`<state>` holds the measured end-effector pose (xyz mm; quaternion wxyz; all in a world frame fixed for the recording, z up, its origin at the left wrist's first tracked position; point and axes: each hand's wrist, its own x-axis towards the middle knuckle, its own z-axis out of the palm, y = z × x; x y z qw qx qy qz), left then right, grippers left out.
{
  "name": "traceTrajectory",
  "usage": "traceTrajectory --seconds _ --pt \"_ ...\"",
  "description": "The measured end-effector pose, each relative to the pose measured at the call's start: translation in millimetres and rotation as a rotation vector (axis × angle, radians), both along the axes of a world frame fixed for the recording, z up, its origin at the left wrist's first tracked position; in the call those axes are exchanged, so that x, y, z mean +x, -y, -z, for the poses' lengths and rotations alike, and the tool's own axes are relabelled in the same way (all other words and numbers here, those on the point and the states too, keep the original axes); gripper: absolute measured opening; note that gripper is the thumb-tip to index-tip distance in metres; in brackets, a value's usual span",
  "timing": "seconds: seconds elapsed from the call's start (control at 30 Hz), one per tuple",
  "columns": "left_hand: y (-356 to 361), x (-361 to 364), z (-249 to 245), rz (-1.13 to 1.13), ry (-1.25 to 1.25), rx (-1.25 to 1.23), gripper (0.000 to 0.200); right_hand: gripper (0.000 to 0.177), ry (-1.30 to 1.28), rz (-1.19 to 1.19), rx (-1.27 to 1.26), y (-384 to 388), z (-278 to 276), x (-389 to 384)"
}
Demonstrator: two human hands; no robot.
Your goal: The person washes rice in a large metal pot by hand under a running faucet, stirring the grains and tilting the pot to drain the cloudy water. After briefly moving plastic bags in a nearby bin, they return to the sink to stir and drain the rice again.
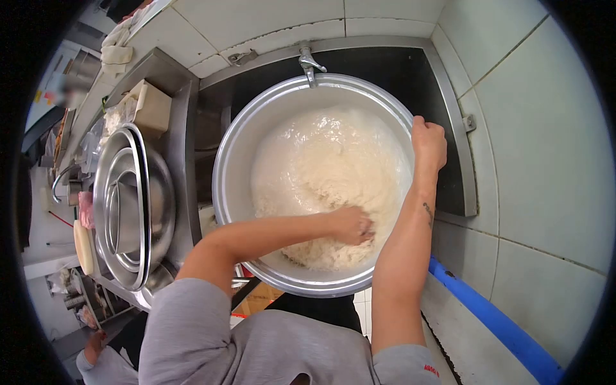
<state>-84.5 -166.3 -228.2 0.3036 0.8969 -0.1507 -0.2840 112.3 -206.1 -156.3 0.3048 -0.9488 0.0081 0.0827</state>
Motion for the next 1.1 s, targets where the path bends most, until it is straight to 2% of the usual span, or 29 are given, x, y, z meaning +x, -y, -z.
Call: traceTrajectory --seconds 0.07,0.13,0.17,0.2,0.23,0.3,0.33,0.37,0.4,0.47,0.53,0.6,0.63,0.73,0.87,1.03,1.1 --pt "-4.0 39.5 5.2 0.064 0.106 0.146 0.029 0.045 -0.014 -0.012 0.000 1.7 3.8 3.6" --pt "-19.8 80.1 56.7 0.014 0.391 0.276 0.028 0.045 -0.028 -0.026 0.018 4.8 8.8 9.1" --pt "-38.9 95.3 44.5 -0.075 0.366 0.323 0.029 0.046 -0.038 -0.031 0.036 6.6 12.4 11.7" --pt "-58.0 114.6 58.8 -0.142 0.329 0.383 0.030 0.046 -0.049 -0.036 0.056 8.0 15.5 13.8" --pt "-77.2 124.1 44.3 -0.268 0.189 0.455 0.032 0.046 -0.055 -0.034 0.080 9.3 18.3 14.6" --pt "-119.4 124.0 32.4 -0.290 0.139 0.584 0.039 0.046 -0.064 -0.031 0.128 10.7 22.4 16.6" --pt "-142.6 126.4 47.8 -0.266 0.047 0.625 0.043 0.046 -0.065 -0.033 0.148 11.1 23.3 16.2" --pt "-165.4 115.0 58.6 -0.474 0.026 0.557 0.046 0.045 -0.065 -0.036 0.167 11.8 23.6 15.9" --pt "-182.9 103.6 51.8 -0.426 -0.053 0.593 0.054 0.045 -0.064 -0.041 0.185 12.2 23.3 16.5" --pt "-214.4 61.2 63.3 -0.566 -0.084 0.585 0.061 0.045 -0.067 -0.027 0.222 11.7 27.9 19.0" --pt "-236.2 17.1 56.7 -0.574 -0.249 0.358 0.067 0.044 -0.086 -0.033 0.244 12.9 27.5 19.2" --pt "-218.7 -34.6 45.3 -0.956 -0.324 0.297 0.067 0.044 -0.120 -0.052 0.257 13.1 20.9 15.3" --pt "-215.4 -55.7 45.9 -1.030 -0.369 0.257 0.065 0.044 -0.121 -0.053 0.237 12.4 16.9 12.2" --pt "-185.9 -88.0 50.8 -0.885 -0.468 0.105 0.057 0.044 -0.115 -0.058 0.187 10.5 10.8 13.0" --pt "-115.8 -77.6 38.9 -0.579 -0.470 -0.046 0.048 0.044 -0.103 -0.060 0.115 10.3 14.1 13.1" --pt "-65.3 -13.0 -33.6 -0.334 -0.398 0.169 0.037 0.044 -0.101 -0.055 0.075 6.0 3.1 8.6" --pt "-71.3 -0.6 -79.6 -0.284 -0.230 0.283 0.030 0.043 -0.085 -0.063 0.052 6.6 2.5 7.0"
